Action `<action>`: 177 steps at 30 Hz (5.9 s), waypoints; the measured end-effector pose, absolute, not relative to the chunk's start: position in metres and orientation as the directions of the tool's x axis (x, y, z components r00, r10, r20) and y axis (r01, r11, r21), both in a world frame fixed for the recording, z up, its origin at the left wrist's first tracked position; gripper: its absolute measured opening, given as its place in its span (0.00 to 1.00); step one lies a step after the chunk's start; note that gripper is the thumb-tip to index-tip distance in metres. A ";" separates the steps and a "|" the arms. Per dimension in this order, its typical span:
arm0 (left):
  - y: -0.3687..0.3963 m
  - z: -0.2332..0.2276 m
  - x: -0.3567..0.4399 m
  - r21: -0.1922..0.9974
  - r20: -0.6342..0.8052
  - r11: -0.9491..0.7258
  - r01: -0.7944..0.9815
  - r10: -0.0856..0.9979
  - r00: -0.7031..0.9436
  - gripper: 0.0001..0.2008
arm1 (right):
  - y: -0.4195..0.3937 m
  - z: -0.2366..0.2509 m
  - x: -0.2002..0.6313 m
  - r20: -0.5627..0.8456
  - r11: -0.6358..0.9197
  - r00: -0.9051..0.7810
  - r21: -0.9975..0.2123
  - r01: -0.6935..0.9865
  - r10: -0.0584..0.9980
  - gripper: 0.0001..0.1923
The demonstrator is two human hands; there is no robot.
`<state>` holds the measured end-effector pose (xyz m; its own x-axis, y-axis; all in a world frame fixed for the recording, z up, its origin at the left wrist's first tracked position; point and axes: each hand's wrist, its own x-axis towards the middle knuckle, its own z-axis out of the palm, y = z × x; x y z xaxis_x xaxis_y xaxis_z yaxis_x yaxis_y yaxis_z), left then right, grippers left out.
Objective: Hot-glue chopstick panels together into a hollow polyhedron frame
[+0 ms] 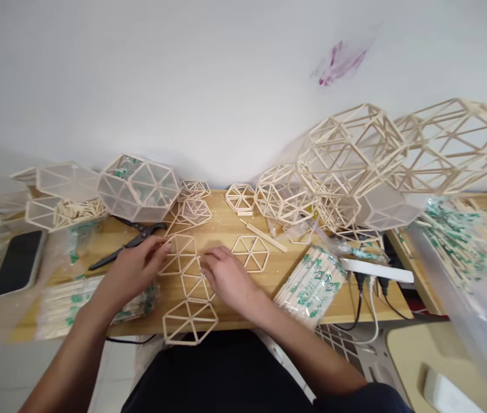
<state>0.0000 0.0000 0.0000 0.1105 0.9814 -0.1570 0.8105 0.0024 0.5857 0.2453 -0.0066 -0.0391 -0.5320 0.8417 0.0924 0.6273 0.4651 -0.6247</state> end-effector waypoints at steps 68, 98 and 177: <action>-0.136 -0.021 0.029 0.528 -0.800 0.832 -0.169 0.555 0.229 0.31 | 0.100 -0.047 0.226 -0.142 0.040 -0.857 -0.982 0.186 0.496 0.15; 0.046 0.040 0.002 0.253 -0.233 0.098 0.963 0.972 -0.037 0.24 | 0.021 -0.044 0.280 -0.254 -0.149 -0.420 -0.952 0.266 0.871 0.24; -0.080 -0.050 -0.053 0.232 0.089 0.157 0.960 0.979 -0.182 0.18 | -0.005 -0.025 0.330 -0.157 0.143 -0.292 -0.603 0.785 0.943 0.09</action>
